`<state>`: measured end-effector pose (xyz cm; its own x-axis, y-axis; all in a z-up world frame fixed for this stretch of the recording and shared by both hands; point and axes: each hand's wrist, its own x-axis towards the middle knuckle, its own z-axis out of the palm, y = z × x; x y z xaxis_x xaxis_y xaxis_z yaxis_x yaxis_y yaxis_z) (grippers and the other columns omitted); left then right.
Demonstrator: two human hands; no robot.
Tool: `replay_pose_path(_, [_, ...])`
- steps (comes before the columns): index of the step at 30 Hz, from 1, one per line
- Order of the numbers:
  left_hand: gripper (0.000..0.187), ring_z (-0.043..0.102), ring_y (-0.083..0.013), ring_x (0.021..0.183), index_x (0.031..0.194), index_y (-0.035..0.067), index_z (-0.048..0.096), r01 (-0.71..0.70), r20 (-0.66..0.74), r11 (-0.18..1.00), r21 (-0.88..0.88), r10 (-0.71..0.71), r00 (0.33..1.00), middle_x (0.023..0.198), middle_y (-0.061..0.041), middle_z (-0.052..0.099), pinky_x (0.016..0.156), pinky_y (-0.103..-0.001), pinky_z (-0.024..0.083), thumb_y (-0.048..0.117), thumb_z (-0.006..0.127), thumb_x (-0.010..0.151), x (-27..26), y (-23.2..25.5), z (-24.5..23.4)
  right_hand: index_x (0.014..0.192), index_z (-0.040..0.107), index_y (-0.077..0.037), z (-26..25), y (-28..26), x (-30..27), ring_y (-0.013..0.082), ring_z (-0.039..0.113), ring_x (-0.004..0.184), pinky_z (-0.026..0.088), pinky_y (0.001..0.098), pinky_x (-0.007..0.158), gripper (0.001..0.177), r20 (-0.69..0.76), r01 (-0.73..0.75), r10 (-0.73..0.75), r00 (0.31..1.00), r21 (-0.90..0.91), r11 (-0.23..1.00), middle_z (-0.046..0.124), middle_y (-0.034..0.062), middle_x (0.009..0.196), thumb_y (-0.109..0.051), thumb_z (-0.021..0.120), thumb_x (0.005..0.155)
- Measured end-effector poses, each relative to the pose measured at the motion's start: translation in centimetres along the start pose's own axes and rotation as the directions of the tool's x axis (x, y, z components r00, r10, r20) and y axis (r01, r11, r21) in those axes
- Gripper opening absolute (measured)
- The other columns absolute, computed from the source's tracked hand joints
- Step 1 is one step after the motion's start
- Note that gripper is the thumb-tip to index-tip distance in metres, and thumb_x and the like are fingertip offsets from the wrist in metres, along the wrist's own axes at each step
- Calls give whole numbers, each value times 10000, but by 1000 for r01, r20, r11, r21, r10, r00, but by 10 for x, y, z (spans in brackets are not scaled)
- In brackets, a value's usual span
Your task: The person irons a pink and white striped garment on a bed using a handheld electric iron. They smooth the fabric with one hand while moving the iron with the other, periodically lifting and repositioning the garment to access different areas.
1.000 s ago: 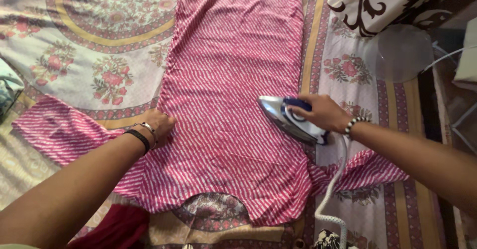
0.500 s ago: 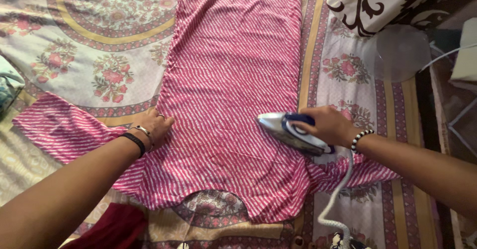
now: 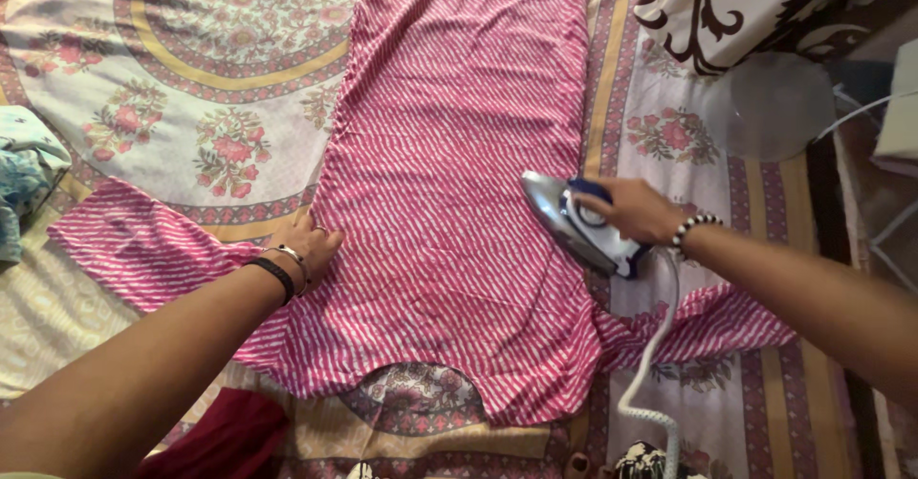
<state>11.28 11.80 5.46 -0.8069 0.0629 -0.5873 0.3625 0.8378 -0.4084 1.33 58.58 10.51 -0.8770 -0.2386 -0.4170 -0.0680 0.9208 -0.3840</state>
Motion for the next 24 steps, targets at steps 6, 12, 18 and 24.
replay_pose_path(6, [457,517,-316,1339,1316,166,548,-24,-132,990,-140,6,991,1307,-76,652,1032,-438,508,178,704,886,-5,-6,24,1265,675,-184,7,3,-50,269,752,828,570,433,758,424,47,322,-319,947,-124,939,788,113,952,-451,585,947])
replay_pose_path(12, [429,515,-316,1368,1285,174,572,-45,-106,995,-90,35,994,1368,-80,621,1077,-445,491,187,708,878,-18,-8,24,1293,602,-66,11,31,-4,398,771,867,587,476,789,545,-139,-61,54,989,-52,997,756,237,985,-513,545,987])
replay_pose_path(18, [645,483,-328,1378,1463,139,399,-115,-133,992,-44,109,985,1547,-106,387,1028,-449,521,113,663,875,-34,-11,23,1271,666,57,9,114,91,397,748,972,577,470,861,675,-73,-280,271,960,-255,925,754,266,1050,-545,575,979])
replay_pose_path(24, [695,385,-362,1415,1475,167,338,-122,-314,973,-196,55,948,1594,-151,251,1025,-484,479,298,648,868,-14,-24,39,1440,496,72,1,133,83,394,617,1154,536,616,932,711,172,-404,401,900,-16,915,544,283,1385,-507,583,1036])
